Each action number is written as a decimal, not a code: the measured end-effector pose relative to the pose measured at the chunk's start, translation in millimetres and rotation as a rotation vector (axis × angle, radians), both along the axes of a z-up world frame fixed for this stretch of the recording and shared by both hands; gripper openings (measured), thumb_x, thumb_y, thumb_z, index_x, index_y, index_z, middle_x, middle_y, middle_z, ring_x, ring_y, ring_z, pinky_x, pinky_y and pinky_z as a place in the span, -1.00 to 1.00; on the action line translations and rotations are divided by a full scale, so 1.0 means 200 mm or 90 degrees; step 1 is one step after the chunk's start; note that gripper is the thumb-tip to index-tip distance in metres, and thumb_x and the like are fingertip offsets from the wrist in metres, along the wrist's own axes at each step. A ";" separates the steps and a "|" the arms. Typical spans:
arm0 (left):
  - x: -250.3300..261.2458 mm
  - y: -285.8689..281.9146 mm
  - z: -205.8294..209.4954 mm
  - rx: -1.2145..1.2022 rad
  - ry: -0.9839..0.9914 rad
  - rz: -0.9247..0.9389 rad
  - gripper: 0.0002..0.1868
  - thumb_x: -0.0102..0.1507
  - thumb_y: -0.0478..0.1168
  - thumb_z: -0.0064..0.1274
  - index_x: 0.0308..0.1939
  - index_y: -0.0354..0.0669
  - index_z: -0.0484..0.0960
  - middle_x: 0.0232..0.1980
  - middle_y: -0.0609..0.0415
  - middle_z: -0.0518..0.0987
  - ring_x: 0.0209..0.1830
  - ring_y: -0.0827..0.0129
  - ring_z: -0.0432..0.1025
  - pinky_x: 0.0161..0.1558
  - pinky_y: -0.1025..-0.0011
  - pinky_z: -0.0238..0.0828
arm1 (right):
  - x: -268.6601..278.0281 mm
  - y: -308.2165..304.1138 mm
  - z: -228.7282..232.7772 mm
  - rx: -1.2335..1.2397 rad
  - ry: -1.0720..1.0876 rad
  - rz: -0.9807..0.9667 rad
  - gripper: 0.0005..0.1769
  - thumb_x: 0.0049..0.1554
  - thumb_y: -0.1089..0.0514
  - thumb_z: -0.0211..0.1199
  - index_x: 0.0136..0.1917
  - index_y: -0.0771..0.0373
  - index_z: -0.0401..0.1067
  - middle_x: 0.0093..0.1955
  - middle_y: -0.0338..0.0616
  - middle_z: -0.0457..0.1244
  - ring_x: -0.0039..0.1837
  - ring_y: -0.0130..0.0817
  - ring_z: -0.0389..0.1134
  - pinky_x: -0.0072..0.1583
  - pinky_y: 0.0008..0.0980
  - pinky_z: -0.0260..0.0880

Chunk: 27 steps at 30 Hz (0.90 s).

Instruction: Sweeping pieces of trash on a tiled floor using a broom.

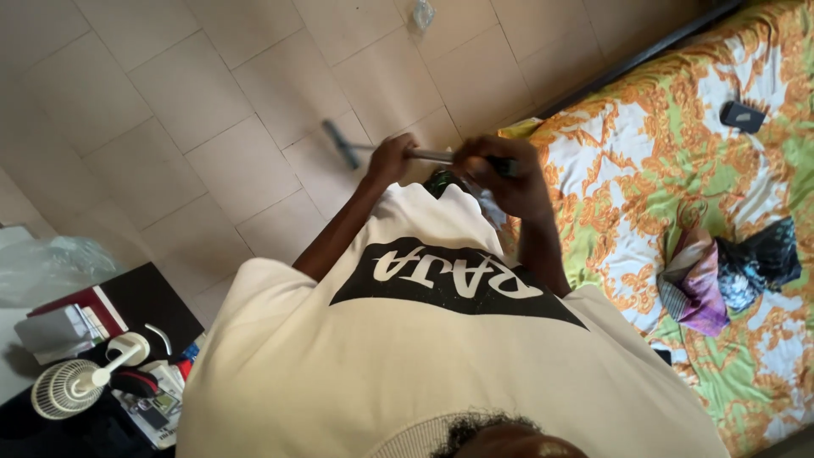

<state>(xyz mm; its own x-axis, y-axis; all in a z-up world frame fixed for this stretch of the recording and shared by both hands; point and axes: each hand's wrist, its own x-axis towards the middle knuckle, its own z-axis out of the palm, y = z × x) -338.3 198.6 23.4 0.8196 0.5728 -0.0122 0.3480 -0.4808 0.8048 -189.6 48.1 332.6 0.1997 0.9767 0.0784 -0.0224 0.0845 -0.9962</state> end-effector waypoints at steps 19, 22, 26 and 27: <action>0.70 0.08 -0.07 -0.227 -0.237 -0.086 -0.86 0.33 -0.24 0.00 -0.18 -0.25 0.61 -0.14 0.04 0.62 -0.10 0.27 0.52 0.00 0.26 0.42 | 0.28 0.19 0.05 0.061 -0.320 0.214 -0.89 0.15 0.24 0.38 -0.07 0.30 0.51 -0.13 0.01 0.32 -0.05 -0.06 0.37 0.01 -0.18 0.37; 0.71 0.06 0.22 -0.088 -0.185 -0.053 -0.86 0.38 -0.28 -0.08 -0.20 -0.19 0.59 -0.25 0.01 0.67 -0.15 0.17 0.54 -0.02 0.21 0.48 | 0.46 0.14 0.15 0.139 -0.311 0.195 -0.80 0.10 0.14 0.43 -0.18 0.28 0.47 -0.21 -0.04 0.32 -0.11 -0.16 0.36 -0.03 -0.21 0.35; 0.59 0.07 0.30 -0.084 -0.007 -0.005 -0.94 0.26 -0.28 0.08 -0.21 -0.17 0.60 -0.33 -0.10 0.63 -0.24 0.01 0.51 -0.18 0.13 0.41 | 0.63 0.13 0.12 0.069 -0.061 0.130 -0.73 0.32 0.05 0.29 -0.10 0.30 0.43 -0.15 -0.16 0.34 -0.15 -0.40 0.34 -0.06 -0.42 0.35; 0.54 0.07 0.28 -0.062 0.040 0.021 -0.86 0.20 -0.37 0.03 -0.19 -0.13 0.61 -0.37 -0.13 0.61 -0.29 -0.03 0.51 -0.23 0.11 0.38 | 0.65 0.14 0.09 0.016 0.003 0.103 -0.71 0.37 0.04 0.24 -0.06 0.32 0.41 -0.13 -0.19 0.34 -0.16 -0.47 0.30 -0.06 -0.45 0.31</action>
<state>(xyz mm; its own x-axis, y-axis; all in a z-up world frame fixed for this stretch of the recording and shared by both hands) -229.5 213.0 80.1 0.7964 0.5928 -0.1196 0.4132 -0.3890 0.8234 -59.0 77.1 350.6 0.0408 0.9939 0.1020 -0.0415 0.1037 -0.9937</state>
